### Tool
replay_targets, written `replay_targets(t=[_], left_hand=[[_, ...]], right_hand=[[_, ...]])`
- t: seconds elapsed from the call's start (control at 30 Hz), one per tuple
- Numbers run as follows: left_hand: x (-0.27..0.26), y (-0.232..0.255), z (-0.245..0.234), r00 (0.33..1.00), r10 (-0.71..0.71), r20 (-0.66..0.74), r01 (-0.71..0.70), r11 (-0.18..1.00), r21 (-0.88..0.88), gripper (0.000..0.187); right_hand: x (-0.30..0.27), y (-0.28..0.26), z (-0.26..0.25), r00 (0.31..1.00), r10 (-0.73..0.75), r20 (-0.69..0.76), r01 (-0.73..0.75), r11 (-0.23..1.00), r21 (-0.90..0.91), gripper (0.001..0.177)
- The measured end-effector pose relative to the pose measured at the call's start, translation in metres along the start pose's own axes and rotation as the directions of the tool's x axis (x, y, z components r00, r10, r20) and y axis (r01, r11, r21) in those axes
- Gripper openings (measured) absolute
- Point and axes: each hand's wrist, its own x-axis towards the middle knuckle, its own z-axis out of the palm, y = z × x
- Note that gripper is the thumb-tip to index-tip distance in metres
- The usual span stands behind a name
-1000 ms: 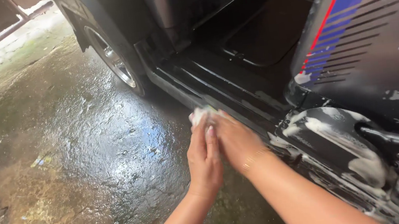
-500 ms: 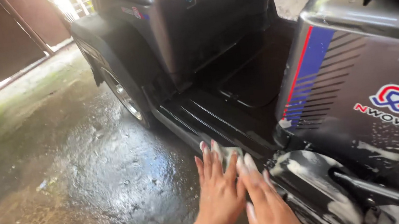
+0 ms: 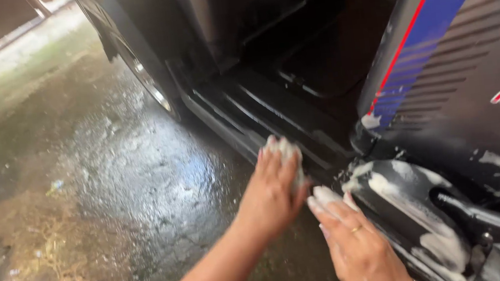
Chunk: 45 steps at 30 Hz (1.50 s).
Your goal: Cleaning and scrubbing the exterior surfaces of an electric tricycle with soapy water and a sponge.
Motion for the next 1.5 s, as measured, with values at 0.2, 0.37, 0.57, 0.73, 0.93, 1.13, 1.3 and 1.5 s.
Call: replay_targets(t=[0.2,0.37,0.57,0.73,0.93,1.13,1.3,1.5], left_hand=[[-0.007,-0.004,-0.009,0.987,-0.102,0.125,0.126,0.973,-0.194,0.061],[-0.022,-0.013,-0.003,0.924,0.305,0.229,-0.219,0.916,-0.337,0.061],[0.036,-0.12,0.0,0.924,0.234,0.302,-0.274,0.957,0.096,0.067],[0.032,-0.083,0.007,0.899,-0.309,0.311,0.277,0.95,0.141,0.037],[-0.002,-0.015,0.01,0.957,0.247,0.149,-0.211,0.952,-0.221,0.057],[0.058,-0.206,0.019,0.972,0.047,0.232,-0.136,0.914,0.384,0.053],[0.087,-0.069,-0.003,0.683,-0.558,0.47,0.526,0.823,0.213,0.031],[0.027,-0.047,0.059,0.889,0.443,0.117,-0.426,0.893,-0.145,0.042]], right_hand=[[0.01,0.003,-0.021,0.989,-0.009,0.148,0.017,0.998,-0.055,0.035],[0.01,0.014,-0.034,0.969,-0.091,0.23,0.085,0.996,0.035,0.03],[0.019,0.003,-0.038,0.967,-0.076,0.244,0.053,0.994,0.1,0.03],[0.022,-0.005,-0.042,0.976,-0.053,0.212,0.025,0.991,0.131,0.027],[0.021,-0.002,-0.041,0.971,-0.002,0.239,-0.02,0.996,0.086,0.024],[0.026,-0.004,-0.043,0.973,-0.004,0.23,-0.029,0.99,0.14,0.026],[0.021,0.001,-0.042,0.972,0.001,0.234,-0.046,0.981,0.186,0.027],[0.018,0.008,-0.042,0.961,0.015,0.275,-0.058,0.987,0.15,0.026]])
